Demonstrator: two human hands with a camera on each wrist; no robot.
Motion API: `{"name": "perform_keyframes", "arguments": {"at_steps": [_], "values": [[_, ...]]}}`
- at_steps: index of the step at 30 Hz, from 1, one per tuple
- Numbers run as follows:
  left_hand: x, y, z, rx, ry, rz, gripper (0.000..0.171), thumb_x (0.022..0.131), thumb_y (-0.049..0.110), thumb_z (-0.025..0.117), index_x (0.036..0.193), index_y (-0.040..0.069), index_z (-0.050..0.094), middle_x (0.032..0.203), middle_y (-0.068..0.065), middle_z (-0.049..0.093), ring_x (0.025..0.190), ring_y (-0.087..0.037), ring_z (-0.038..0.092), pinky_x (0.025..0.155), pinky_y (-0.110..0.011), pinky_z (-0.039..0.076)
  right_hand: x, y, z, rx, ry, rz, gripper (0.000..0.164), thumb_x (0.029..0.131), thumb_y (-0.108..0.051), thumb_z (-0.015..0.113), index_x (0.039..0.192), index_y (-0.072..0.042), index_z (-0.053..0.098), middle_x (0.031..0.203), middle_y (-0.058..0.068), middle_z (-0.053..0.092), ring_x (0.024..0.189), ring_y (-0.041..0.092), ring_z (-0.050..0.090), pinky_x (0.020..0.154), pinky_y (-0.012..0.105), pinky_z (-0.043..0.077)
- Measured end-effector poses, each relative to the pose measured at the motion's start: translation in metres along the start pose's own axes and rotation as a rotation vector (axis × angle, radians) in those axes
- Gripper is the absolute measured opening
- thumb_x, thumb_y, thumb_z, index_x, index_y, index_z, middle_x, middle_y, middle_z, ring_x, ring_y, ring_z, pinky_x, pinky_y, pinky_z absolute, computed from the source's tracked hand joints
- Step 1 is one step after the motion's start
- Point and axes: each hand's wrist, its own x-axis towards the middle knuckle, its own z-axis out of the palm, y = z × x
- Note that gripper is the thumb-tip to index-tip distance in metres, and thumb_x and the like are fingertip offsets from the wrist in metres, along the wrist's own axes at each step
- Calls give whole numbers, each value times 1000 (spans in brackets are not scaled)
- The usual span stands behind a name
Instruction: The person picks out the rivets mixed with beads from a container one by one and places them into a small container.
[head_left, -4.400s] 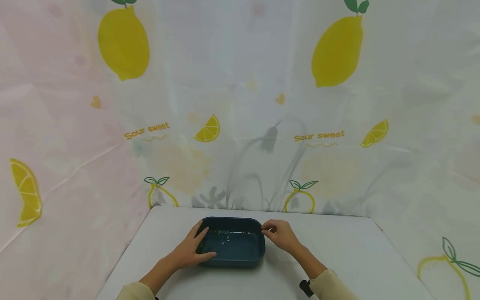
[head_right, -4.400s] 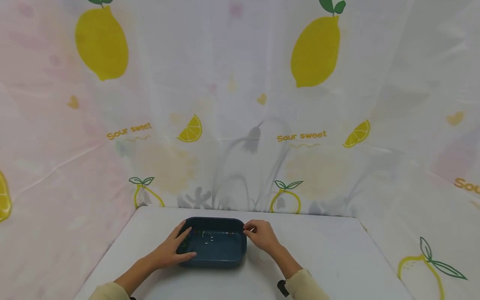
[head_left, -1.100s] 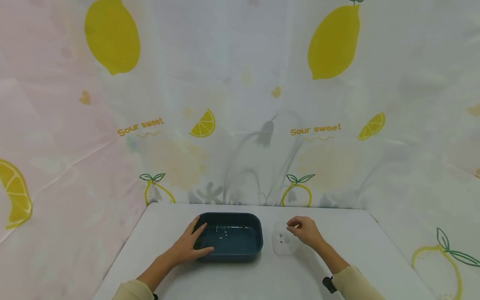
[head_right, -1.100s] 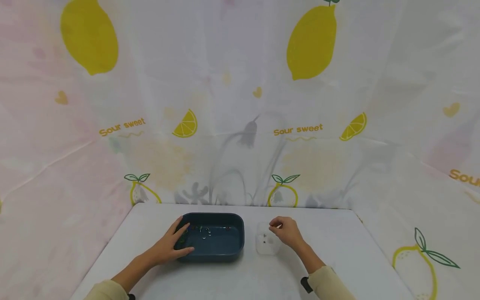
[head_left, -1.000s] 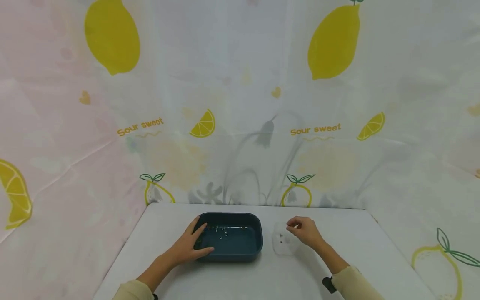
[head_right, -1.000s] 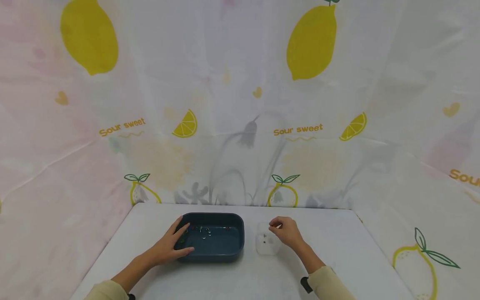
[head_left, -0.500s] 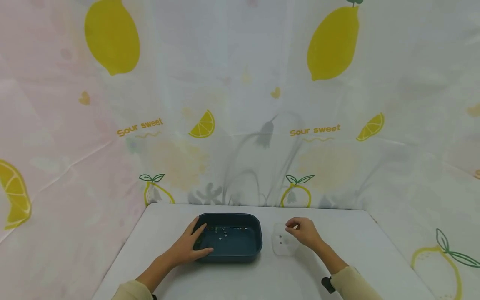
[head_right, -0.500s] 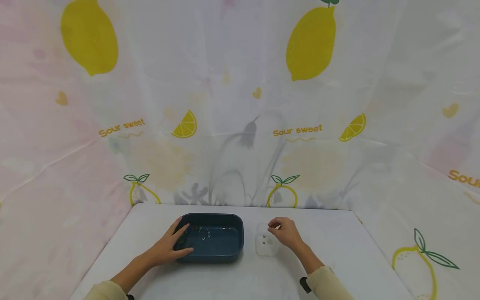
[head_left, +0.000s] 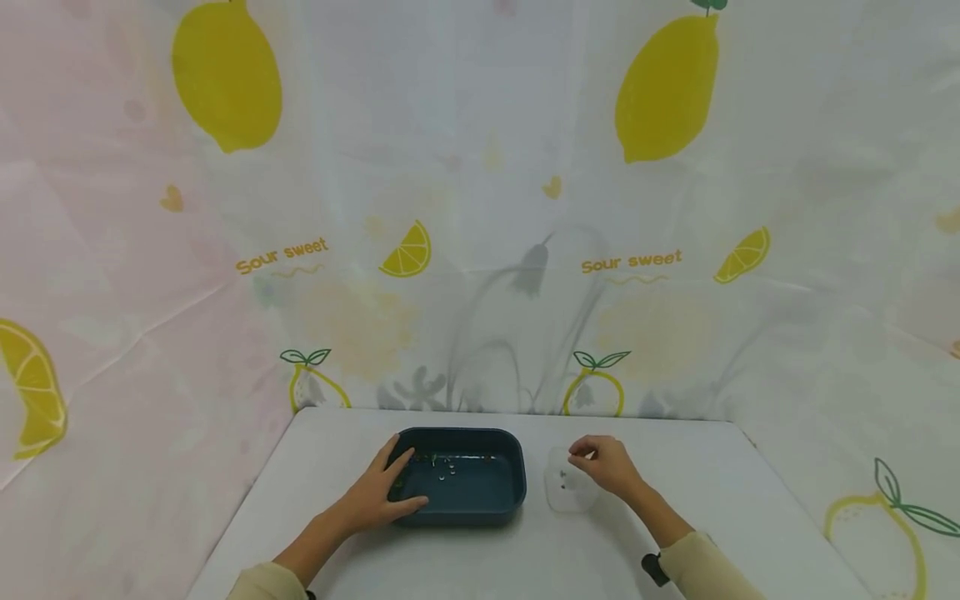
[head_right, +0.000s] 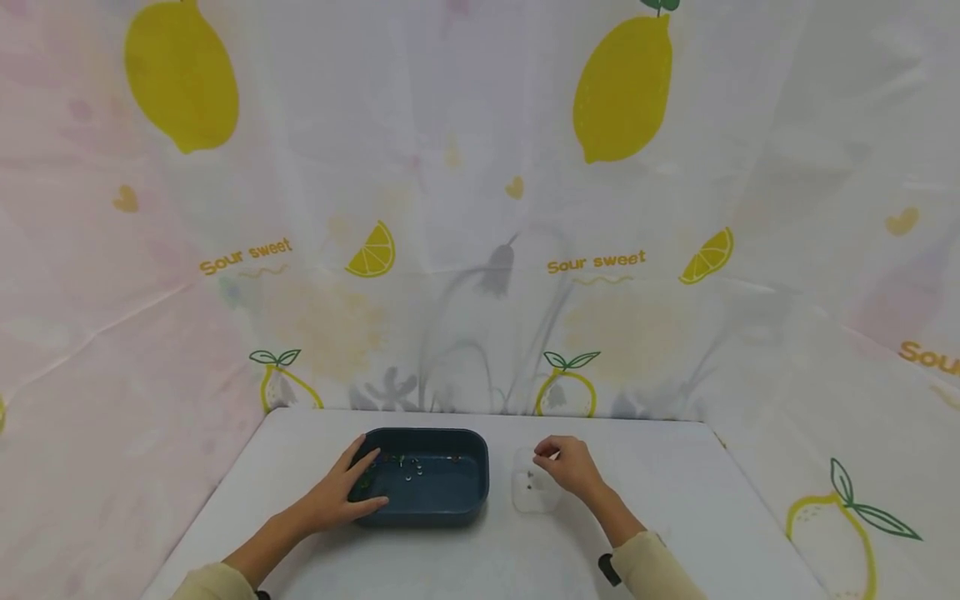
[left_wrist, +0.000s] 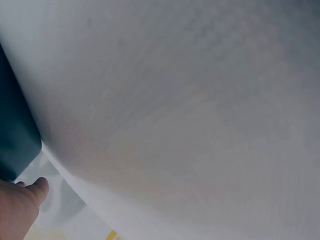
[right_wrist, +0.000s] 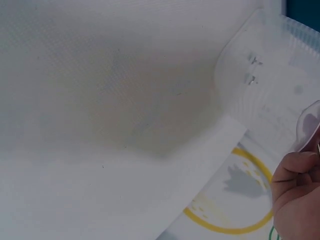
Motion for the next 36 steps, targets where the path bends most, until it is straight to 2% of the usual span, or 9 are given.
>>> {"name": "perform_keyframes", "arguments": {"at_steps": [13, 21, 29, 36], "values": [[-2, 3, -1, 7, 19, 22, 95, 83, 63, 68, 153, 7, 36, 164, -23, 11, 144, -48, 28, 106, -63, 37, -2, -2, -3, 13, -22, -17, 4, 86, -10, 74, 87, -6, 75, 79, 0, 71, 67, 4, 56, 60, 22, 47], [-1, 3, -1, 11, 14, 15, 95, 83, 63, 68, 153, 8, 36, 164, -23, 11, 144, -48, 29, 106, -63, 37, -2, -4, -3, 14, -21, -19, 4, 86, -8, 74, 87, -5, 75, 79, 0, 72, 69, 4, 57, 61, 22, 47], [-1, -4, 3, -5, 22, 19, 93, 83, 64, 68, 153, 10, 38, 164, -22, 10, 144, -48, 30, 105, -64, 38, -2, 0, -2, 14, -32, 0, 7, 86, -12, 75, 89, -5, 76, 81, 0, 72, 68, 4, 56, 60, 22, 47], [0, -2, 3, -3, 20, 2, 93, 83, 64, 68, 153, 10, 38, 165, -20, 11, 145, -47, 29, 106, -64, 37, -1, -2, -4, 35, -49, -8, 9, 87, -9, 74, 91, -1, 75, 83, 3, 73, 69, 4, 57, 60, 22, 47]]}}
